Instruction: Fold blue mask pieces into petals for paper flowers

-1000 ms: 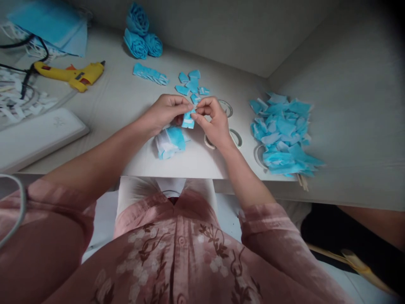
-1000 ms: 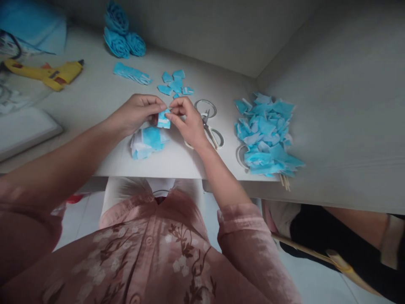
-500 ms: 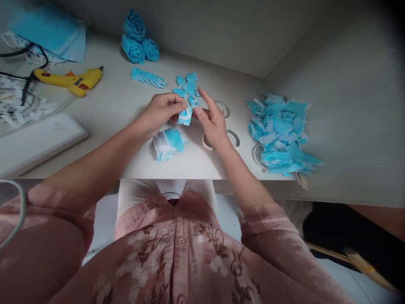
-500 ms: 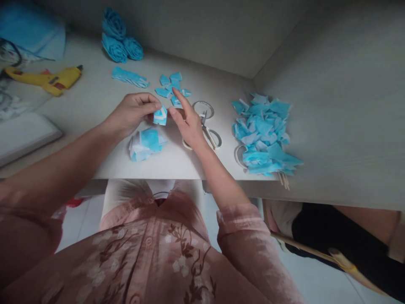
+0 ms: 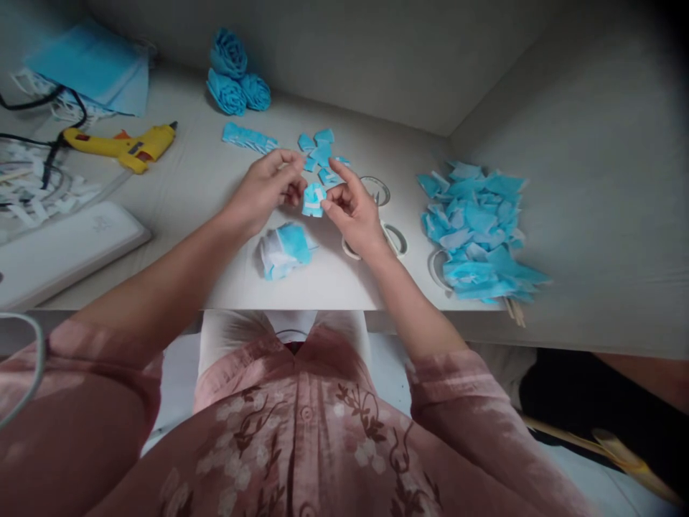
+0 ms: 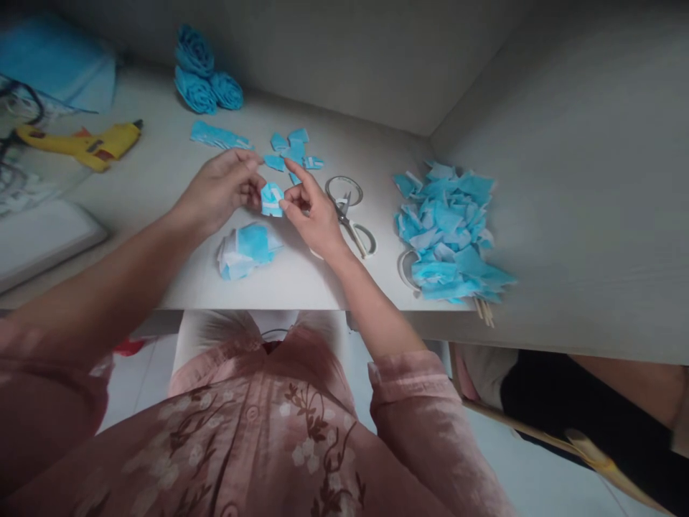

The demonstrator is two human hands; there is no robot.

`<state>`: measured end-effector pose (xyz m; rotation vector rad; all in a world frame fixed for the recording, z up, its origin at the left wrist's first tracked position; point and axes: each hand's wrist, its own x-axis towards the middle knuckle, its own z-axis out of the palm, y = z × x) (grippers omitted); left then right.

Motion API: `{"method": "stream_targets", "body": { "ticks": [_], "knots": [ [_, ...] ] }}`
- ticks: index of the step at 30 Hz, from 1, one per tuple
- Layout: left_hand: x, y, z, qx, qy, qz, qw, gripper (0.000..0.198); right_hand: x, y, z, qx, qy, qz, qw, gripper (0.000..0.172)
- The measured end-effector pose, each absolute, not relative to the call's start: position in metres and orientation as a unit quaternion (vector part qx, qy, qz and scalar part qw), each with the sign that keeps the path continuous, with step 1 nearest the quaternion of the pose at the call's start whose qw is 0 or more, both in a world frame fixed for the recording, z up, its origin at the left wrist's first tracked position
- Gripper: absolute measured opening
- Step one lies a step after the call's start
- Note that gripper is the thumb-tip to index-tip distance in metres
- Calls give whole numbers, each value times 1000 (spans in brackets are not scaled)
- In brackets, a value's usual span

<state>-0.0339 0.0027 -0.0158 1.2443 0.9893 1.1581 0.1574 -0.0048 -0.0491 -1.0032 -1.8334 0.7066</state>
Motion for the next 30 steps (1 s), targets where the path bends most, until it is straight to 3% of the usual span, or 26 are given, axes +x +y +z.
{"method": "stream_targets", "body": {
  "ticks": [4,11,24,30],
  "knots": [
    [-36,3,-16,517,386,477,596,33,158,-2,-51,-419,-718,268,486,67],
    [-33,0,-20,593,416,439,531,20,161,2,-54,-403,-703,286,512,70],
    [-30,-6,-18,662,415,391,487,15,158,0,-50,-392,-704,323,496,66],
    [-31,-5,-14,614,413,427,520,16,160,1,-49,-399,-687,310,522,64]
  ]
}}
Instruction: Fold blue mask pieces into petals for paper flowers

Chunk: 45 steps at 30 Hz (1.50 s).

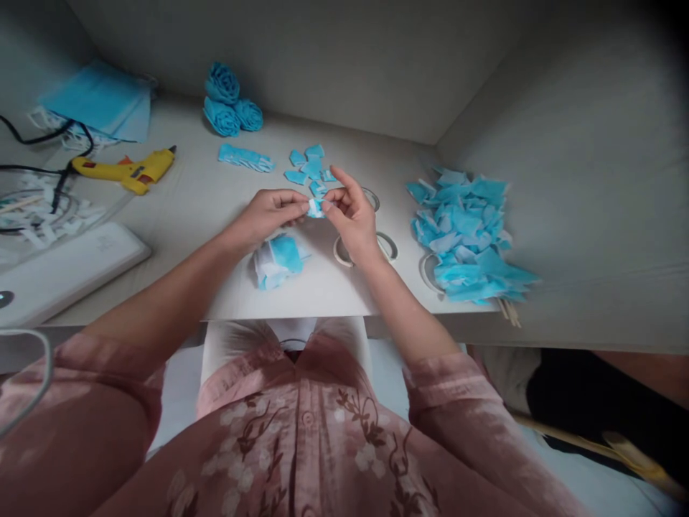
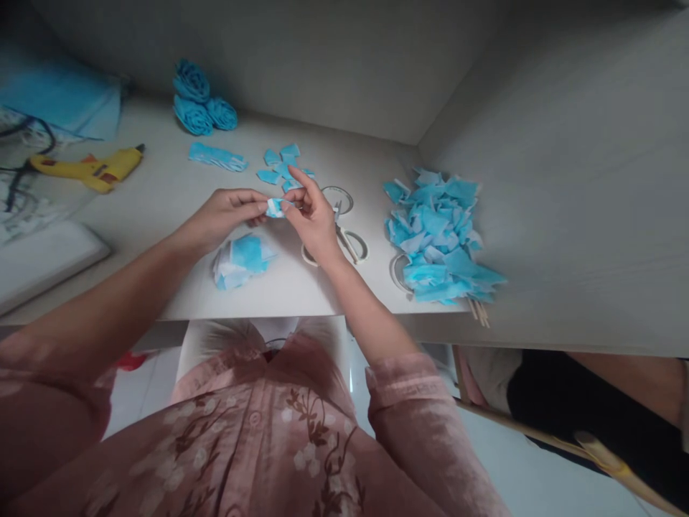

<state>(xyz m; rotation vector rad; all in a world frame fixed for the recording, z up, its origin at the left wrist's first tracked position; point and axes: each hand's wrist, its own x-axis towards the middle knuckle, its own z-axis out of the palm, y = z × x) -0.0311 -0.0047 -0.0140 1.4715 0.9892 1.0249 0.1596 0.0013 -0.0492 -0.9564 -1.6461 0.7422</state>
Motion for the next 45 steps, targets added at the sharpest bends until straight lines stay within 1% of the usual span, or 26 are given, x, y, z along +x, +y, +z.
{"method": "stream_targets", "body": {
  "ticks": [4,7,10,16,25,29,38,45],
  "knots": [
    [-33,-3,-15,589,400,428,556,25,161,3,-51,-392,-682,318,529,63],
    [-33,-1,-17,573,404,441,561,30,162,5,-54,-393,-684,307,533,62],
    [-33,-1,-17,577,411,451,543,29,162,6,-56,-389,-687,307,531,63],
    [-31,-3,-17,595,425,420,537,20,163,4,-54,-389,-692,314,520,68],
    [-33,0,-17,588,423,442,528,18,168,0,-47,-419,-685,325,499,70],
    [-32,-1,-18,586,422,442,532,17,169,5,-52,-412,-686,338,495,69],
    [-34,1,-19,587,416,443,535,19,168,4,-50,-428,-639,383,511,59],
    [-33,-2,-19,595,424,423,536,22,164,3,-50,-401,-666,378,503,70]
  ]
}}
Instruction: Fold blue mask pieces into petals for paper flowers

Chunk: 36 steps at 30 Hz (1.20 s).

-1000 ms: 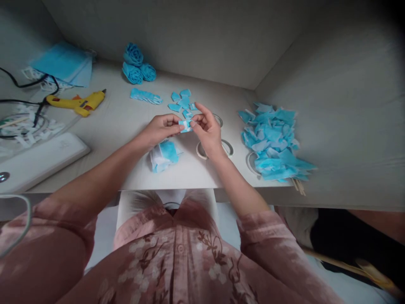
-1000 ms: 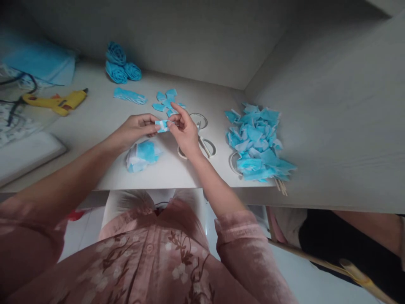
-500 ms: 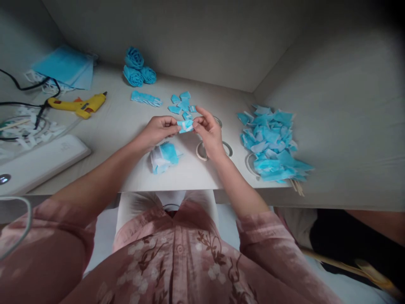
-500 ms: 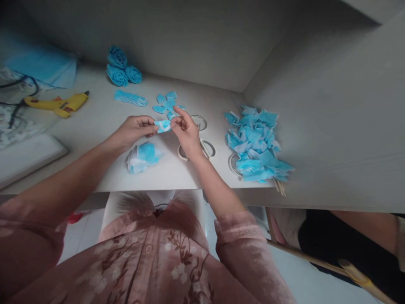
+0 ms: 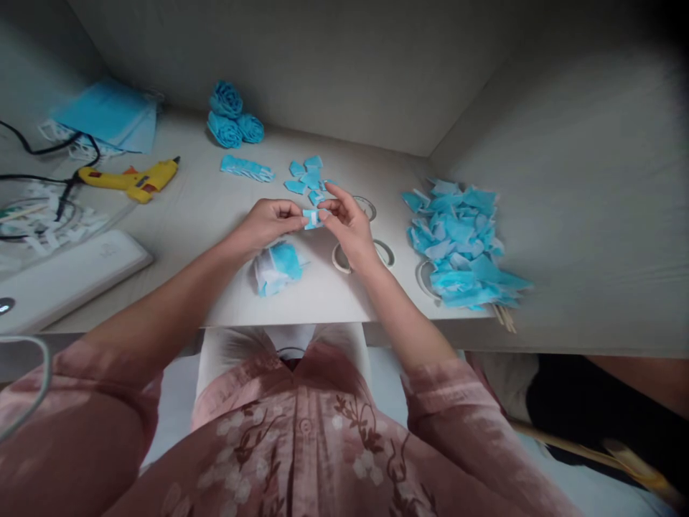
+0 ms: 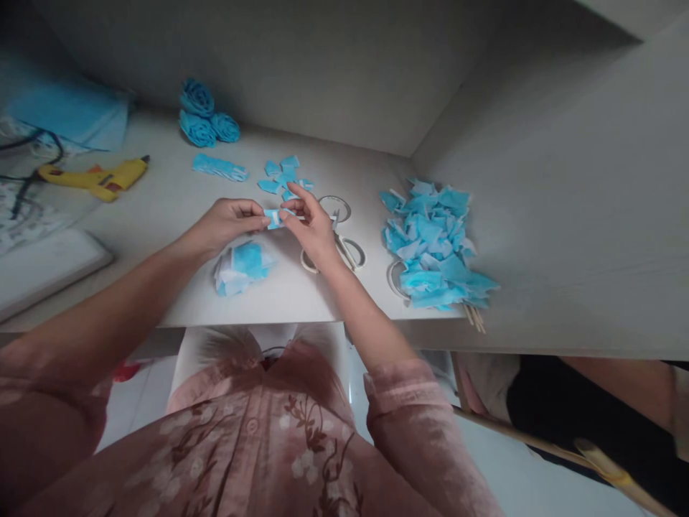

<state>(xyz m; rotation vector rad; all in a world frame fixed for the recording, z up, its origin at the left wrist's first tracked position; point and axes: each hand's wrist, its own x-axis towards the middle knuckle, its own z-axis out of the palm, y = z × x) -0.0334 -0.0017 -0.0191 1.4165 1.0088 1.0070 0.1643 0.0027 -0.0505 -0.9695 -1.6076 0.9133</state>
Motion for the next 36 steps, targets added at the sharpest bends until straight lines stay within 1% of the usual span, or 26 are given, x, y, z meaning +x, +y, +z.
{"method": "stream_targets", "body": {
  "ticks": [4,7,9,13,16,19,21,23,26,28,30,32,36],
  "knots": [
    [-33,-2,-18,591,425,426,538,21,164,4,-54,-379,-660,388,520,66],
    [-34,0,-17,583,423,439,537,16,168,7,-55,-392,-651,382,526,62],
    [-36,3,-18,565,429,455,538,13,175,11,-52,-410,-644,365,533,59],
    [-41,9,-19,502,447,513,533,12,195,27,-40,-454,-636,320,536,54],
    [-44,12,-18,471,457,547,519,9,200,44,-35,-483,-650,307,500,51],
    [-46,14,-18,465,457,556,516,11,185,62,-37,-507,-663,318,450,48],
    [-47,15,-19,461,455,559,518,12,168,68,-39,-517,-674,297,435,46],
    [-48,17,-20,453,454,564,519,11,152,68,-38,-509,-707,264,414,51],
    [-49,19,-19,439,458,570,522,9,138,57,-32,-468,-796,231,307,68],
    [-48,19,-18,431,459,572,525,10,136,49,-28,-452,-831,208,248,71],
    [-47,19,-18,429,458,573,527,11,138,44,-26,-456,-837,191,234,62],
    [-47,19,-17,430,458,575,525,9,140,43,-25,-466,-831,185,241,53],
    [-47,20,-19,429,456,577,524,10,142,47,-25,-467,-826,183,256,49]
  ]
}}
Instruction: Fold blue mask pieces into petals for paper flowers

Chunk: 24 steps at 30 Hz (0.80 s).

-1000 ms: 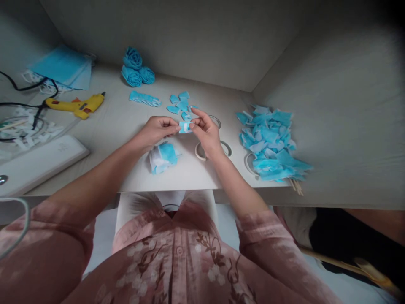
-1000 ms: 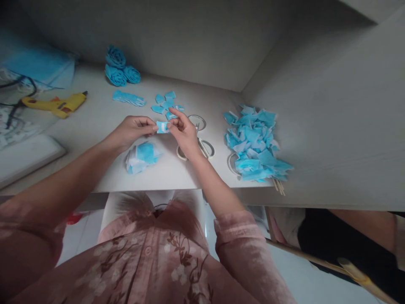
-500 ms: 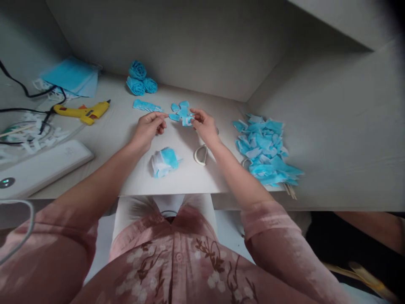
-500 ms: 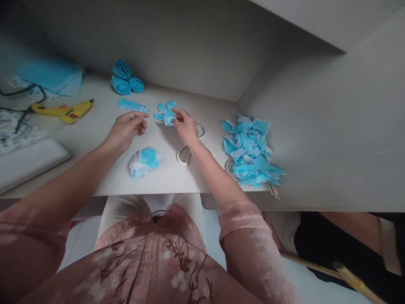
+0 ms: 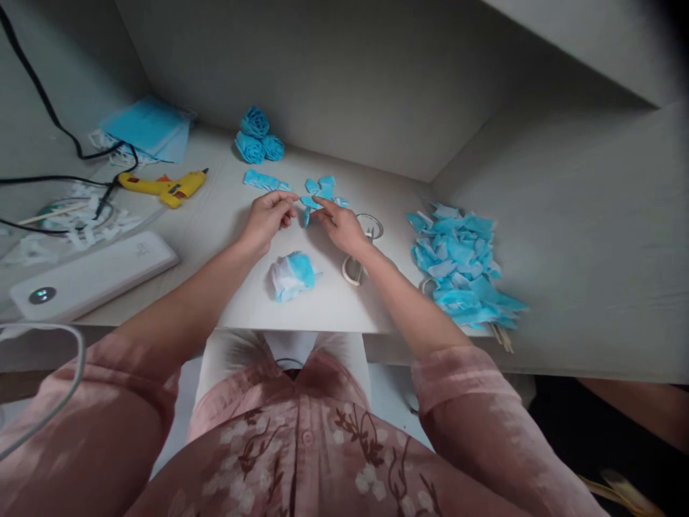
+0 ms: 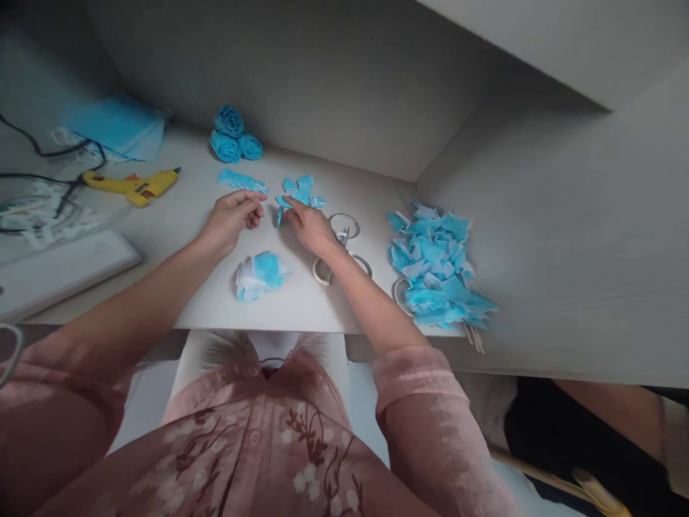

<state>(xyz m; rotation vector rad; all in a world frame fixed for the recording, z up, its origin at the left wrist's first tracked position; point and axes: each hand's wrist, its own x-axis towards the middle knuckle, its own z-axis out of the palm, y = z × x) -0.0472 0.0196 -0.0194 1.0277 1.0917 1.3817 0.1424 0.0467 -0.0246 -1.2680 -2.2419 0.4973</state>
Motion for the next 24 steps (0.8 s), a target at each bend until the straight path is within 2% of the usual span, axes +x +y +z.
{"method": "stream_targets", "body": {
  "ticks": [4,9,19,21,24],
  "knots": [
    [-48,21,-22,434,456,575,522,11,140,48,-16,-481,-825,130,265,47],
    [-48,21,-23,440,460,570,520,9,133,48,-8,-451,-859,66,233,48],
    [-47,21,-23,431,464,569,524,10,154,43,-1,-463,-810,196,300,41],
    [-47,21,-23,433,463,566,527,9,156,36,-1,-451,-821,225,268,37],
    [-46,20,-23,441,464,562,523,9,151,23,-5,-415,-856,256,174,30]
  ]
}}
